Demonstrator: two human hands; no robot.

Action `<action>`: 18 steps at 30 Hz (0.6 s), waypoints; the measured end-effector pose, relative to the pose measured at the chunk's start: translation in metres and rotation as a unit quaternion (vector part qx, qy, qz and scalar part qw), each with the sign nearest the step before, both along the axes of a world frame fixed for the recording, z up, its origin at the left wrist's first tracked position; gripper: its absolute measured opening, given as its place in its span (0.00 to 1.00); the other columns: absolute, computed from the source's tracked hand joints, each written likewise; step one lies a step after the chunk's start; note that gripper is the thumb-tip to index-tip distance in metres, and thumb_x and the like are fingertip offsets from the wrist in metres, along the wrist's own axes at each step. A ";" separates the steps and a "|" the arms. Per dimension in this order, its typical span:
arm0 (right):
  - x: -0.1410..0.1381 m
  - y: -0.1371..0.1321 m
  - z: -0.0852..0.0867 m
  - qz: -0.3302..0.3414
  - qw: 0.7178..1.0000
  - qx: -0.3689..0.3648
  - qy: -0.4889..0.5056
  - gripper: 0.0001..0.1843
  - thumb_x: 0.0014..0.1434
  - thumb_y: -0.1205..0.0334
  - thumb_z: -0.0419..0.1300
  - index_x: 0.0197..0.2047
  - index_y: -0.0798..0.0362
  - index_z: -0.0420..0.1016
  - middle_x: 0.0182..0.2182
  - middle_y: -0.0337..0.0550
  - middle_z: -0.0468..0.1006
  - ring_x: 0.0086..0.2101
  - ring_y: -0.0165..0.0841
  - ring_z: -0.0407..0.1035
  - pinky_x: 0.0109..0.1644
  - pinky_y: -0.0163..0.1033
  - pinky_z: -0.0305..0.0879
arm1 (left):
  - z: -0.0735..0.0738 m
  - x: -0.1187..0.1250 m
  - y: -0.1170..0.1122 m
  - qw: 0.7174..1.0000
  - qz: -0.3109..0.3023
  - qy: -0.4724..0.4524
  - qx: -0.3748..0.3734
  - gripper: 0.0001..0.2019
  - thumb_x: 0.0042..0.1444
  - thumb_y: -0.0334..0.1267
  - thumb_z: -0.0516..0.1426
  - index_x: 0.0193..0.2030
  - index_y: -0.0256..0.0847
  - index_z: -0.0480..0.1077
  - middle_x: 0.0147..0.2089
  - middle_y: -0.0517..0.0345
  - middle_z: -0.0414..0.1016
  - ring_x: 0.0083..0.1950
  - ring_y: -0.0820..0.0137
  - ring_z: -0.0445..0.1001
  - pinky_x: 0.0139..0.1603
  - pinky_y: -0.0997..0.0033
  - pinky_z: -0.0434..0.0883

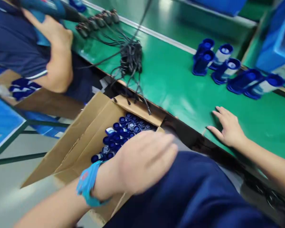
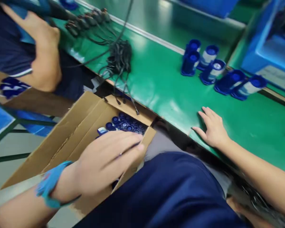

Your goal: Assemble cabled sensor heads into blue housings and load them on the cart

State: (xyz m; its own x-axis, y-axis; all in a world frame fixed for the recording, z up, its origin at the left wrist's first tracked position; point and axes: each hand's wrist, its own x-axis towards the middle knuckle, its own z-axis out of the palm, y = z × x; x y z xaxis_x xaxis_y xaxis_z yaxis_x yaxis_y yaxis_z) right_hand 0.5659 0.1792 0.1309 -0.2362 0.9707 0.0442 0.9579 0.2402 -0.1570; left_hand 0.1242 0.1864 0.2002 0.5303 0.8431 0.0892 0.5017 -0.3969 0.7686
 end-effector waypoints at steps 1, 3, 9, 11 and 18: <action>-0.007 0.009 -0.004 0.008 1.000 0.000 -0.006 0.38 0.68 0.39 0.53 0.68 0.62 0.62 0.68 0.64 0.60 0.68 0.53 0.53 0.70 0.58 0.53 | -0.027 -0.019 0.010 1.000 0.007 0.014 0.003 0.16 0.66 0.43 0.50 0.46 0.41 0.76 0.49 0.50 0.80 0.56 0.60 0.77 0.61 0.49 0.73; -0.014 0.024 -0.007 0.028 0.999 0.006 -0.018 0.39 0.68 0.40 0.54 0.69 0.61 0.60 0.67 0.64 0.61 0.67 0.54 0.55 0.70 0.58 0.54 | -0.090 -0.065 0.015 0.990 0.126 0.066 -0.003 0.15 0.67 0.42 0.49 0.49 0.39 0.75 0.49 0.48 0.80 0.53 0.62 0.78 0.61 0.52 0.73; -0.012 0.036 -0.010 0.075 0.996 0.035 -0.024 0.37 0.66 0.42 0.54 0.70 0.55 0.59 0.66 0.62 0.64 0.65 0.55 0.59 0.67 0.61 0.61 | -0.262 -0.153 -0.026 0.844 0.415 0.314 -0.129 0.33 0.62 0.50 0.55 0.66 0.24 0.61 0.66 0.24 0.64 0.70 0.43 0.62 0.69 0.38 0.61; -0.009 0.034 -0.013 0.077 0.996 0.038 -0.027 0.37 0.66 0.42 0.54 0.72 0.51 0.57 0.66 0.60 0.64 0.65 0.55 0.59 0.66 0.62 0.62 | -0.290 -0.156 -0.022 0.824 0.414 0.362 -0.137 0.38 0.63 0.52 0.55 0.72 0.27 0.54 0.72 0.24 0.53 0.74 0.41 0.52 0.70 0.31 0.56; -0.009 0.026 -0.023 0.050 0.996 0.063 -0.027 0.42 0.61 0.43 0.55 0.75 0.35 0.48 0.69 0.46 0.62 0.65 0.51 0.61 0.58 0.64 0.69 | -0.333 -0.176 0.030 0.822 0.348 0.409 -0.189 0.35 0.63 0.51 0.57 0.74 0.43 0.55 0.77 0.30 0.42 0.73 0.38 0.55 0.66 0.35 0.63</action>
State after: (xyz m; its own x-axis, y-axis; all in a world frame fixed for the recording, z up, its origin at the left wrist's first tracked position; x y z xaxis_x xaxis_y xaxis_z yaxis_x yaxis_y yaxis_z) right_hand 0.5567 0.2055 0.1083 -0.3362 0.9299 0.1494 0.9346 0.3489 -0.0686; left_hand -0.0516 0.2164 -0.1327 -0.3401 0.8536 -0.3946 0.9166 0.3947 0.0637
